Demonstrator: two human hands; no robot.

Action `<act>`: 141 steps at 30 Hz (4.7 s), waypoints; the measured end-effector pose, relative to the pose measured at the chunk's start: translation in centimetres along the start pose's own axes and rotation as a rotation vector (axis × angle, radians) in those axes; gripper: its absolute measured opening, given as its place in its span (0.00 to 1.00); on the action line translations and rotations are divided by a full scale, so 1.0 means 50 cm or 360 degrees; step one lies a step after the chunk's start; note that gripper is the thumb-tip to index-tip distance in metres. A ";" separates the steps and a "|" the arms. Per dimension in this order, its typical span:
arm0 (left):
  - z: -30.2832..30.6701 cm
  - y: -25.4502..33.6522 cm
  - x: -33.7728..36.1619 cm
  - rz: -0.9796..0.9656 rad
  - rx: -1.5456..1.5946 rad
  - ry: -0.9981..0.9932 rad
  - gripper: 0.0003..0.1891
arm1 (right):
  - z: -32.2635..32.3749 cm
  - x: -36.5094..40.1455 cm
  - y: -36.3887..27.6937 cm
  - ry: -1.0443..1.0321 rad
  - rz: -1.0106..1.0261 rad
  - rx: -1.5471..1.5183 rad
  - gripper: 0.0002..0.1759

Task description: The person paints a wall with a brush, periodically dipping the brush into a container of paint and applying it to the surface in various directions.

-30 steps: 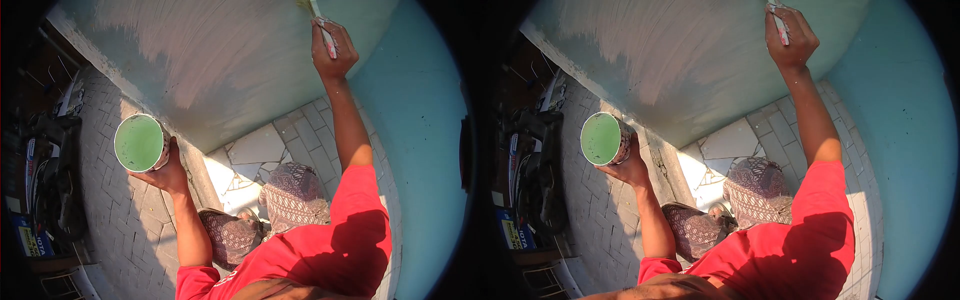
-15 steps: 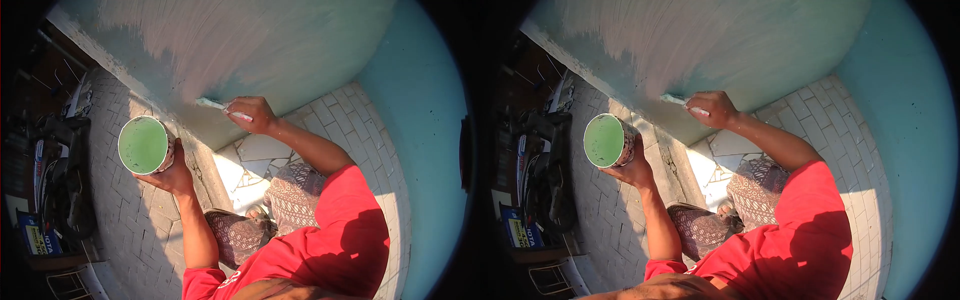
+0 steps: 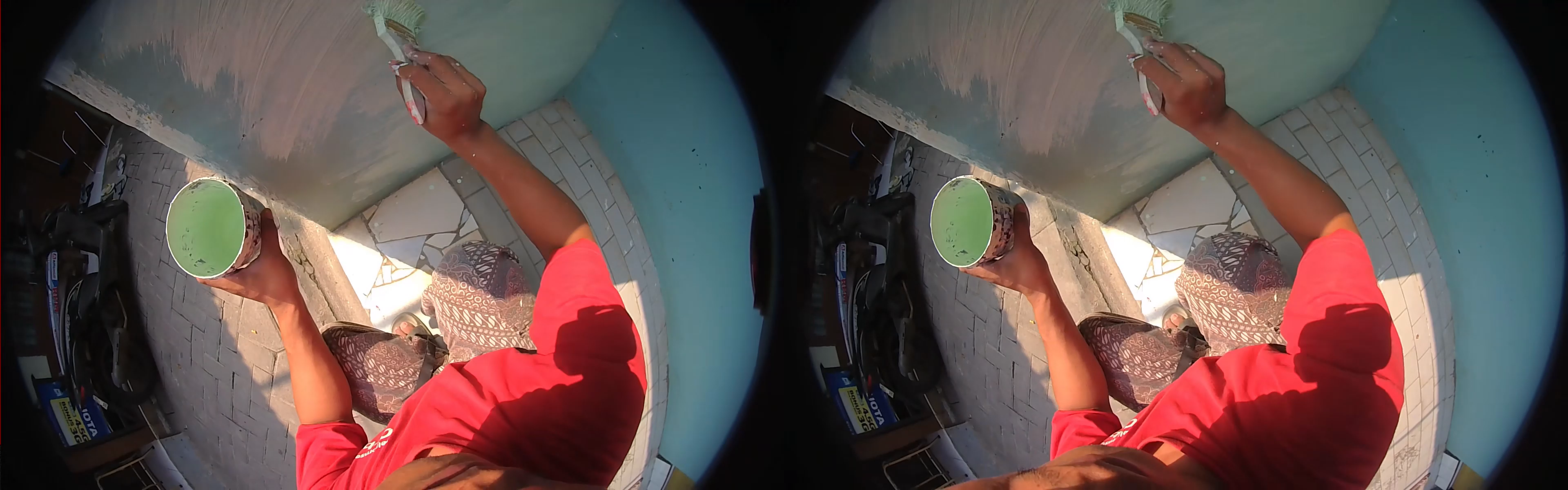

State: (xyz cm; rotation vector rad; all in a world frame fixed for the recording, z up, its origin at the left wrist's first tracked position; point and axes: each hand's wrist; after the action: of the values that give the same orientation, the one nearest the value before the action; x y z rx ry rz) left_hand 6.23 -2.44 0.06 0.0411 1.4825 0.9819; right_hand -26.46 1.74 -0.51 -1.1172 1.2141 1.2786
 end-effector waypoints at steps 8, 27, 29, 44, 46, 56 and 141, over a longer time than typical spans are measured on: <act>-0.003 0.011 0.001 -0.0036 -0.0129 -0.0020 0.54 | -0.018 0.142 -0.180 -0.0770 -0.0115 -0.1139 0.08; -0.006 0.023 -0.010 -0.0079 -0.0069 0.0044 0.52 | 0.005 -0.003 -0.074 -0.0157 -0.0094 -0.0236 0.10; -0.006 0.024 -0.012 -0.0060 -0.0051 0.0062 0.52 | -0.019 0.068 -0.166 -0.0336 -0.0056 -0.0552 0.09; 0.029 0.008 -0.038 0.0213 0.0292 0.0279 0.55 | 0.075 -0.411 -0.116 0.0123 -0.0508 -0.1470 0.17; 0.025 -0.006 -0.040 0.0235 0.0279 0.0263 0.60 | 0.075 -0.504 -0.139 0.0239 -0.0174 -0.1226 0.18; 0.043 -0.026 -0.059 0.0280 0.0363 0.0453 0.61 | -0.103 -0.409 -0.286 -0.0214 0.0925 -0.0560 0.19; 0.049 -0.029 -0.048 0.0286 0.0343 0.0535 0.60 | -0.039 -0.451 -0.127 -0.0331 -0.0042 -0.0968 0.07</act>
State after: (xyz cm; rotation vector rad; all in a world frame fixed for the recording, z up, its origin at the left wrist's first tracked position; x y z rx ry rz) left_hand 9.52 -3.38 1.55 0.1750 1.9168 1.0023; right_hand -18.66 -1.78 21.36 -1.3721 0.6620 1.7559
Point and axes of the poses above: each hand's wrist, its own x-axis away from the middle knuckle, its own z-axis out of the back of the hand, y = z × x, and after that the axes turned 3 degrees about y, right-handed
